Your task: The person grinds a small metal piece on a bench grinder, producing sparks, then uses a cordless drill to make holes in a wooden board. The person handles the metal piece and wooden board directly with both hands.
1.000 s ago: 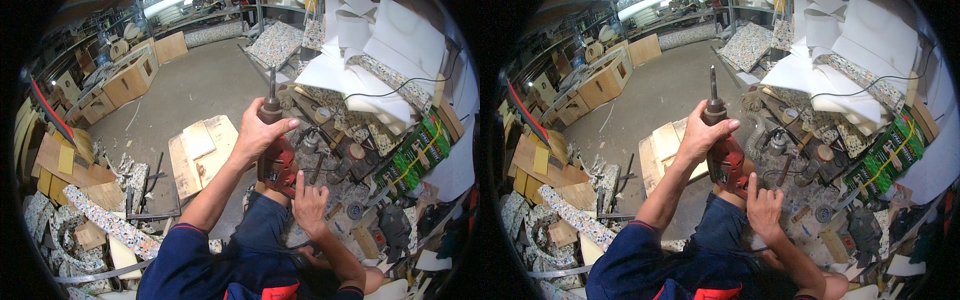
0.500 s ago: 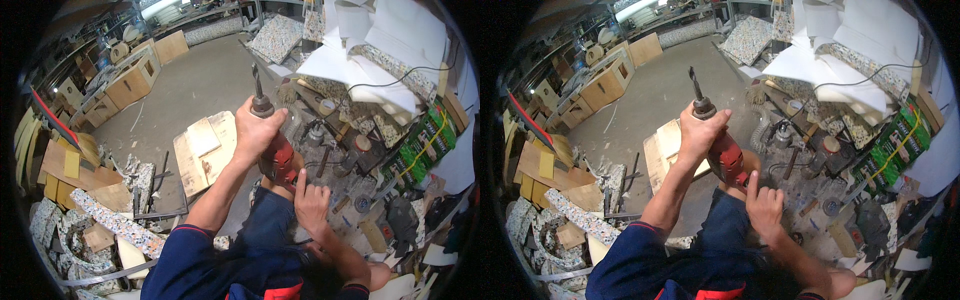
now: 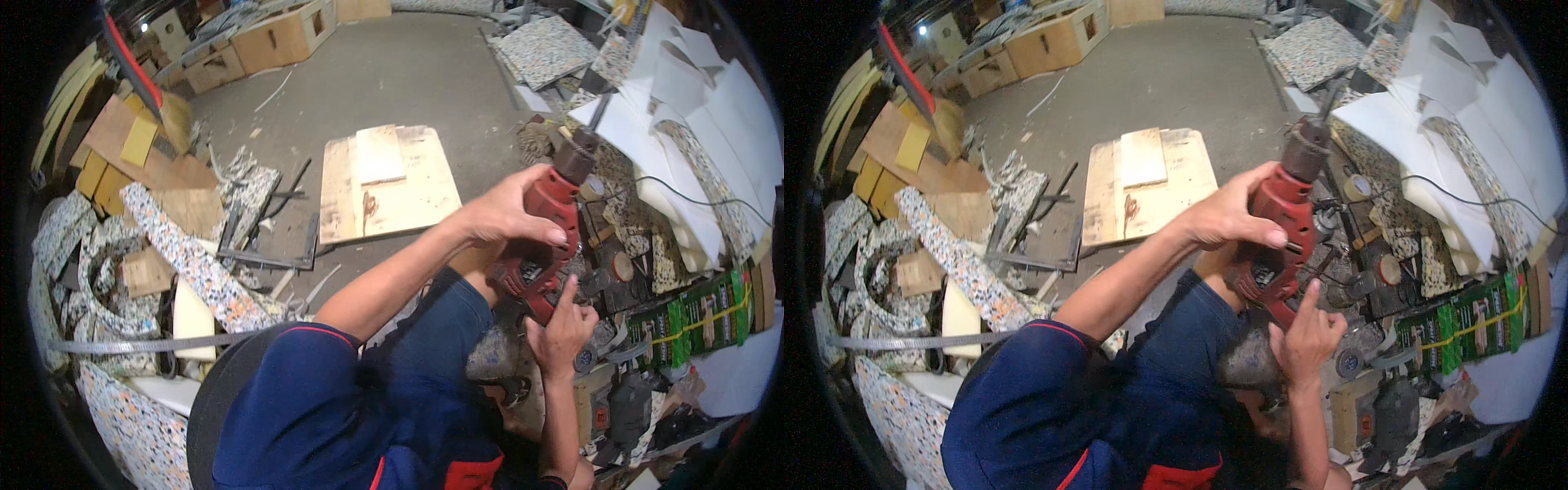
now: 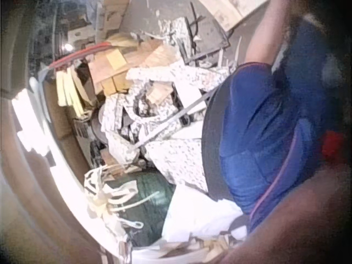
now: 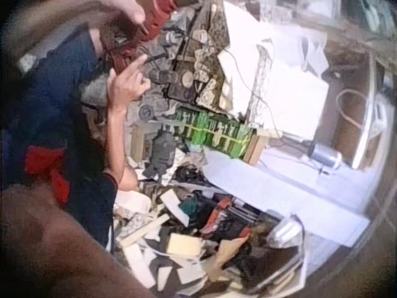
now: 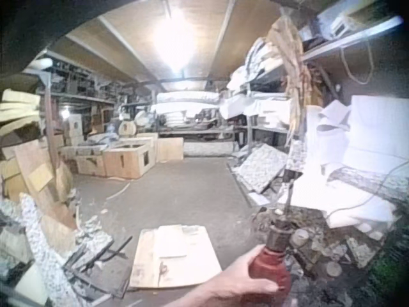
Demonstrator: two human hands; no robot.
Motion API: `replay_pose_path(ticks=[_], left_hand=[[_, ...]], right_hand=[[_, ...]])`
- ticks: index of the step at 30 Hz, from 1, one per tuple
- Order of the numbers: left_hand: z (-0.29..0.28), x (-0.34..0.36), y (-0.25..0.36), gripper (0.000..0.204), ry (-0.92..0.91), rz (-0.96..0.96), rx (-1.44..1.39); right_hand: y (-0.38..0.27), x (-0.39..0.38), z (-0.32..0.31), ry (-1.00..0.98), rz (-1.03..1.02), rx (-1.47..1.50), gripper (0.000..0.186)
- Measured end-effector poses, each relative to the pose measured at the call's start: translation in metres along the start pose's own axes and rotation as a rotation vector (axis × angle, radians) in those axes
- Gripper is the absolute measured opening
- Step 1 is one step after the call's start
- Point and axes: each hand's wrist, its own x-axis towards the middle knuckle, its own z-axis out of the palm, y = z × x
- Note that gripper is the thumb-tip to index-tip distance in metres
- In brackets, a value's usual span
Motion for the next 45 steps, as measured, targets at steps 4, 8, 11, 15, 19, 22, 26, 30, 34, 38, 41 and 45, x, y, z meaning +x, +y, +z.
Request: replay_pose_path(ticks=[4,8,11,15,19,22,26,30,34,38,41,45], left_hand=[[-0.006,0.015,-0.029,0.086,-0.077,-0.119,-0.269],[0.010,0.000,-0.075,0.073,-0.079,-0.159,-0.787],[0.010,-0.015,-0.125,0.066,0.059,-0.217,-0.889],[0.001,-0.024,-0.160,0.057,0.433,-0.421,-0.900],[-0.017,-0.002,-0.165,0.047,0.704,-0.631,-0.746],[-0.024,0.015,-0.179,0.038,0.873,-0.750,-0.669],[-0.043,0.045,-0.195,0.036,0.950,-0.884,-0.541],[-0.052,0.077,-0.184,0.036,1.016,-0.969,-0.549],[-0.045,0.079,-0.165,0.037,1.094,-1.008,-0.587],[-0.029,0.075,-0.138,0.037,1.168,-1.132,-0.580],[-0.018,0.072,-0.114,0.036,1.144,-1.224,-0.580],[-0.012,0.069,-0.077,0.035,1.181,-1.163,-0.649]], right_hand=[[0.023,0.001,-0.016,-0.008,-0.069,0.059,0.102],[0.053,-0.005,-0.003,-0.097,-0.135,0.224,0.099],[0.072,-0.019,0.015,-0.265,-0.099,0.379,0.098],[0.078,-0.015,0.042,-0.469,0.042,0.440,0.098],[0.067,0.023,0.073,-0.461,0.257,0.556,0.101],[0.068,0.027,0.108,-0.541,0.336,0.730,0.104],[0.081,0.022,0.132,-0.587,0.438,0.840,0.109],[0.085,0.054,0.124,-0.584,0.526,0.797,0.110],[0.086,0.078,0.096,-0.683,0.581,0.910,0.102],[0.070,0.078,0.053,-0.873,0.709,0.934,0.112],[0.059,0.093,0.022,-0.825,0.686,0.908,0.103],[0.051,0.112,-0.003,-0.778,0.549,0.834,0.110]])
